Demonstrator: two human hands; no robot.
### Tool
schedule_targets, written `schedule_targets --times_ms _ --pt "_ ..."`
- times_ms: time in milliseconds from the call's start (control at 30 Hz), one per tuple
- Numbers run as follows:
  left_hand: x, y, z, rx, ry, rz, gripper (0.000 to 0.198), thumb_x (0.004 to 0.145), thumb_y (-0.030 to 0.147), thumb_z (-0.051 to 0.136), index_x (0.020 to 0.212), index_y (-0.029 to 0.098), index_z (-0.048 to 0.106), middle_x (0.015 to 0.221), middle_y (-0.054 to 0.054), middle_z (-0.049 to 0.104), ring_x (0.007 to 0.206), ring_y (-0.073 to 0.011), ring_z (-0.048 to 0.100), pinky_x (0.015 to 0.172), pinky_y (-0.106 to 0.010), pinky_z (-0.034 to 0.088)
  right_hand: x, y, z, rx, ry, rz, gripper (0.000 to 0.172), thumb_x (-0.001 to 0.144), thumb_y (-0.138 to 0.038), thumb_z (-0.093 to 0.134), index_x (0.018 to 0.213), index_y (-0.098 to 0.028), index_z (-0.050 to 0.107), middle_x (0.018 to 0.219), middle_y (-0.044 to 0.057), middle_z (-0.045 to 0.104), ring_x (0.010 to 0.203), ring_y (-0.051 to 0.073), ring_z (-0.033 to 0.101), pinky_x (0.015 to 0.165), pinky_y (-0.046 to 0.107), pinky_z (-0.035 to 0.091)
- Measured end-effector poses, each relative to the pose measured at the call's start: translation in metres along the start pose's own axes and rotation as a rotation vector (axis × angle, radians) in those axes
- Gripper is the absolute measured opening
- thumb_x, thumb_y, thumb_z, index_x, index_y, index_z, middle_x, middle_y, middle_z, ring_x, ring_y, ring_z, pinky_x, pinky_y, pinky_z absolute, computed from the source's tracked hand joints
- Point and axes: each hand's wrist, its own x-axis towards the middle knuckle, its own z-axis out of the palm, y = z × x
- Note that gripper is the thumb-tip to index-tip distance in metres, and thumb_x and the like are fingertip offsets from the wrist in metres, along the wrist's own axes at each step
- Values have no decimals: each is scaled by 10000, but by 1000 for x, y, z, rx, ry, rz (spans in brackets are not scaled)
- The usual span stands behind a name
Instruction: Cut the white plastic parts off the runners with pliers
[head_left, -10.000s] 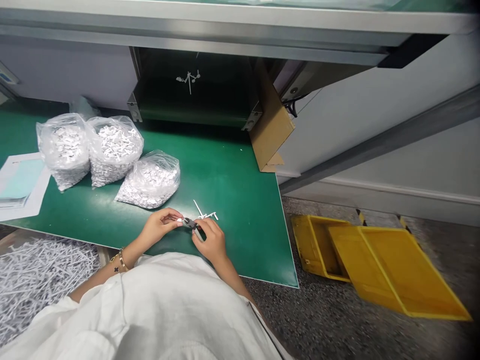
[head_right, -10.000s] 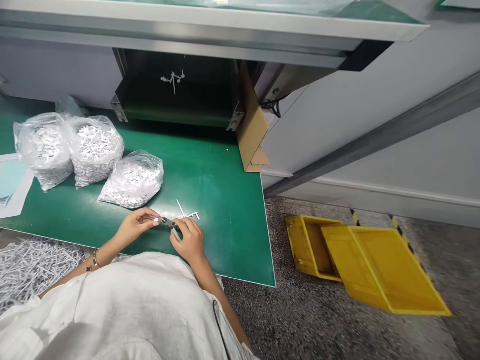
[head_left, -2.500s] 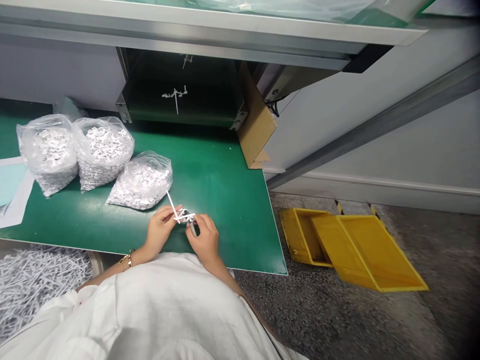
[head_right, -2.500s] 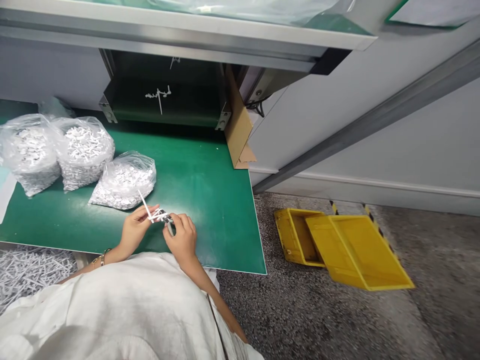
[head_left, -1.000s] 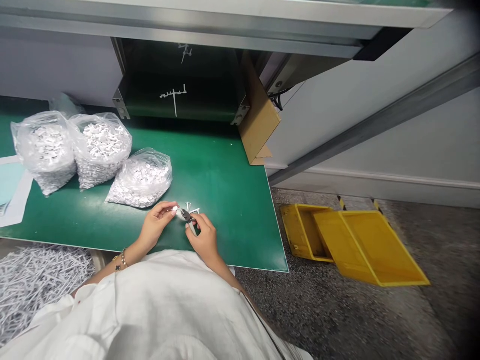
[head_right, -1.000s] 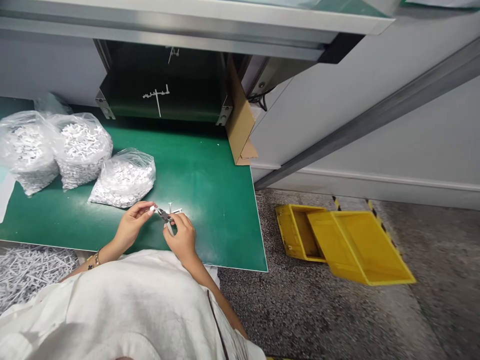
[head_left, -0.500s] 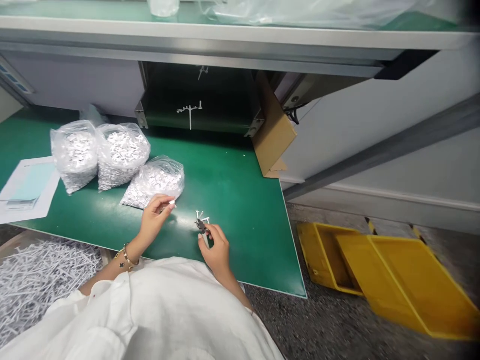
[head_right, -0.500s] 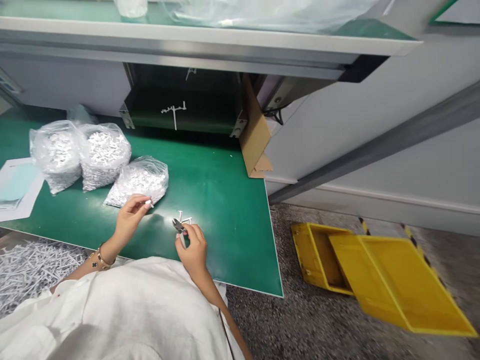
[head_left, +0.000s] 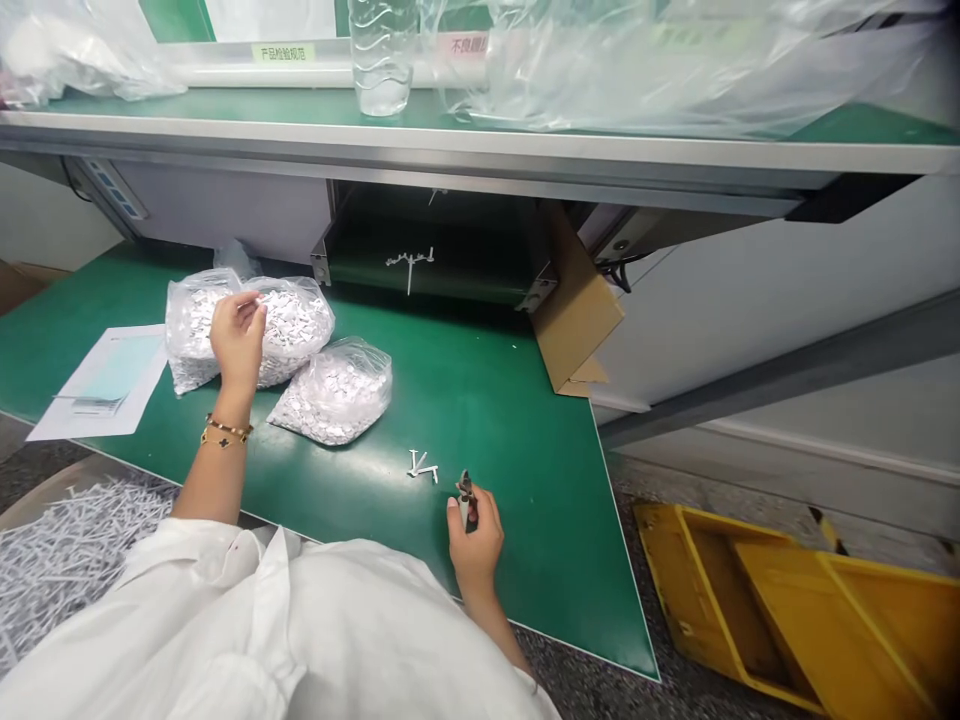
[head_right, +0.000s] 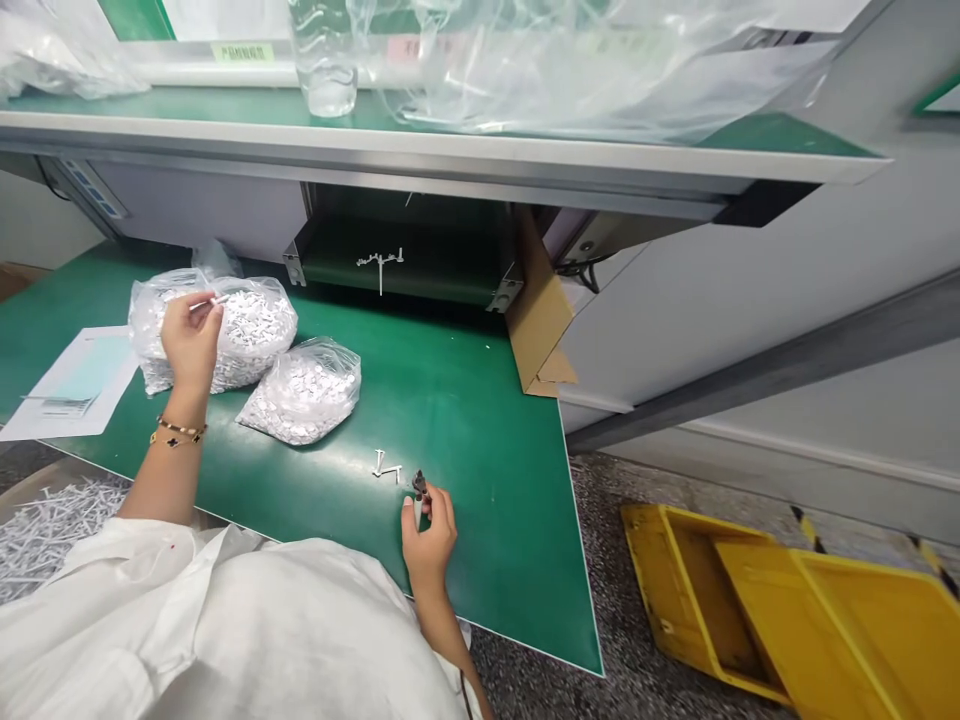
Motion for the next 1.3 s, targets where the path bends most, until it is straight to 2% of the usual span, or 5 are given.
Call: schedule_targets --times_ms 167,433,700,1000,1300 --pt "-42 19 14 166 -66 177 323 894 289 566 1175 129 564 1197 -125 568 1228 -285 448 1083 -506 280 0 2 1 23 19 27 203 838 -319 504 956 -173 582 789 19 552 643 141 487 609 268 410" --pt "-204 70 72 35 -1084 548 363 895 253 546 1257 239 540 1317 -92 554 1276 -259 458 1028 -418 395 -2 12 3 81 71 123 281 838 -387 515 996 -163 578 894 70 612 767 180 557 680 294 440" --pt "-209 59 57 43 -1165 336 327 922 139 422 1195 231 577 1121 -80 629 971 -192 609 838 -301 482 -3 13 2 86 70 152 299 842 -406 509 991 -164 599 895 70 621 781 182 571 689 293 444" --pt "-209 57 10 -268 -784 -249 233 865 284 558 1057 245 685 972 -62 644 864 -190 613 802 -314 498 -7 18 0 84 41 186 332 820 -435 529 995 -163 606 939 91 632 812 191 580 731 319 455" --pt "-165 -12 -130 -251 429 -728 209 914 275 515 1112 223 557 985 -17 604 884 -101 596 881 -261 477 -11 27 -2 147 8 271 365 771 -418 608 1039 -170 616 956 99 614 847 226 587 780 366 475"
